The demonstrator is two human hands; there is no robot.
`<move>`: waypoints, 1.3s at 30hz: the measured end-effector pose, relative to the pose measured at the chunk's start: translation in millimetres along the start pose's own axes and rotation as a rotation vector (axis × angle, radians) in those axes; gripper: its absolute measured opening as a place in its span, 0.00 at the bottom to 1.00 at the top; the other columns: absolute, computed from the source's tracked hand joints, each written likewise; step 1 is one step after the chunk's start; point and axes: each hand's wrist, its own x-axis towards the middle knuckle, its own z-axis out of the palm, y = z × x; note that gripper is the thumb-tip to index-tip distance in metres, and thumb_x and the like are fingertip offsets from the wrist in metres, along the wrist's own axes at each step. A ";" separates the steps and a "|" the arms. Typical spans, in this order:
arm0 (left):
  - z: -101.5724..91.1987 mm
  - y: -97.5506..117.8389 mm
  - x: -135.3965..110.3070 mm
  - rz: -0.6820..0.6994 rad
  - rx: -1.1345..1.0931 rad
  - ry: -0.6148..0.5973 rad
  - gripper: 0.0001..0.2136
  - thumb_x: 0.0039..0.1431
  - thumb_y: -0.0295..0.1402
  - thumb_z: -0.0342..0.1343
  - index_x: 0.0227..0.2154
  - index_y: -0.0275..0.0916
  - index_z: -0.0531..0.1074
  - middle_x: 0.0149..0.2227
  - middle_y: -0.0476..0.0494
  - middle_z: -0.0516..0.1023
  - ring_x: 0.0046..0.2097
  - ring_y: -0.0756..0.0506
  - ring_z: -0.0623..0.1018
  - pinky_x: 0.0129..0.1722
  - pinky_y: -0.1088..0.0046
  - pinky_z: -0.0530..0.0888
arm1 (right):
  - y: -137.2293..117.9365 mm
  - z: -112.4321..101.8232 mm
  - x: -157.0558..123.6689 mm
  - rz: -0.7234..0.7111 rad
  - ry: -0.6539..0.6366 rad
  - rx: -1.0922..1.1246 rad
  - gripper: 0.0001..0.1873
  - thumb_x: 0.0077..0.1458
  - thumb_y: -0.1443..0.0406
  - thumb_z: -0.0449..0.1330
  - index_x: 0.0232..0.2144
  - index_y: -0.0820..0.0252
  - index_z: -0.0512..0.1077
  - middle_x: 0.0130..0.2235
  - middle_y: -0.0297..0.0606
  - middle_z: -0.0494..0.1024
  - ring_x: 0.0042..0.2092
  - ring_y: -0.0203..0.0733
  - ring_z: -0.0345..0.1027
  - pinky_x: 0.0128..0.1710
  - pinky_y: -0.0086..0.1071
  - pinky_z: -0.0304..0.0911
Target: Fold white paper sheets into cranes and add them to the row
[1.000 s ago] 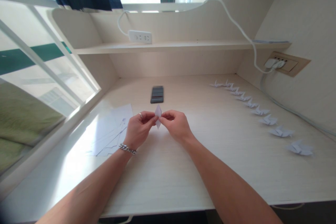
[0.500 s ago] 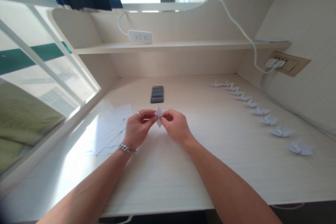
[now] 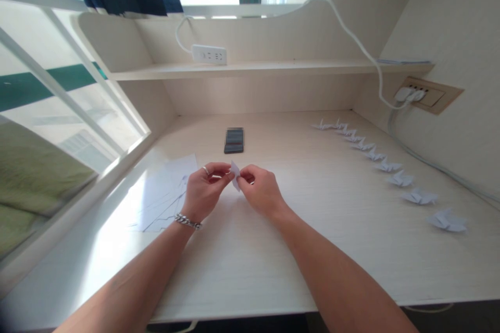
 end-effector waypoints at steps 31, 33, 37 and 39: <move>7.9 4.0 -7.6 0.206 0.313 0.044 0.05 0.56 0.29 0.60 0.34 0.40 0.80 0.32 0.47 0.84 0.33 0.47 0.82 0.37 0.72 0.77 | -7.3 5.8 -7.5 -0.082 0.127 0.001 0.10 0.56 0.64 0.60 0.37 0.54 0.82 0.36 0.37 0.84 0.37 0.45 0.77 0.39 0.35 0.70; 8.6 2.5 -7.9 0.218 0.292 0.052 0.05 0.57 0.29 0.59 0.34 0.40 0.80 0.34 0.46 0.84 0.34 0.47 0.82 0.38 0.72 0.77 | -8.5 5.1 -7.6 -0.082 0.137 -0.004 0.10 0.56 0.64 0.60 0.38 0.54 0.82 0.37 0.37 0.84 0.38 0.45 0.77 0.39 0.35 0.69; 8.6 1.3 -8.0 0.251 0.265 0.011 0.07 0.59 0.29 0.58 0.35 0.42 0.80 0.38 0.46 0.83 0.39 0.46 0.81 0.43 0.70 0.76 | -7.5 3.8 -5.7 -0.044 0.127 0.093 0.10 0.55 0.62 0.61 0.38 0.54 0.81 0.39 0.37 0.84 0.41 0.47 0.77 0.43 0.38 0.69; 8.6 2.0 -8.5 0.251 0.241 -0.009 0.08 0.59 0.29 0.56 0.37 0.44 0.81 0.39 0.45 0.82 0.41 0.46 0.80 0.45 0.69 0.76 | -5.3 3.4 -3.3 0.002 0.116 0.211 0.10 0.53 0.60 0.64 0.37 0.55 0.82 0.39 0.38 0.84 0.41 0.47 0.77 0.44 0.39 0.70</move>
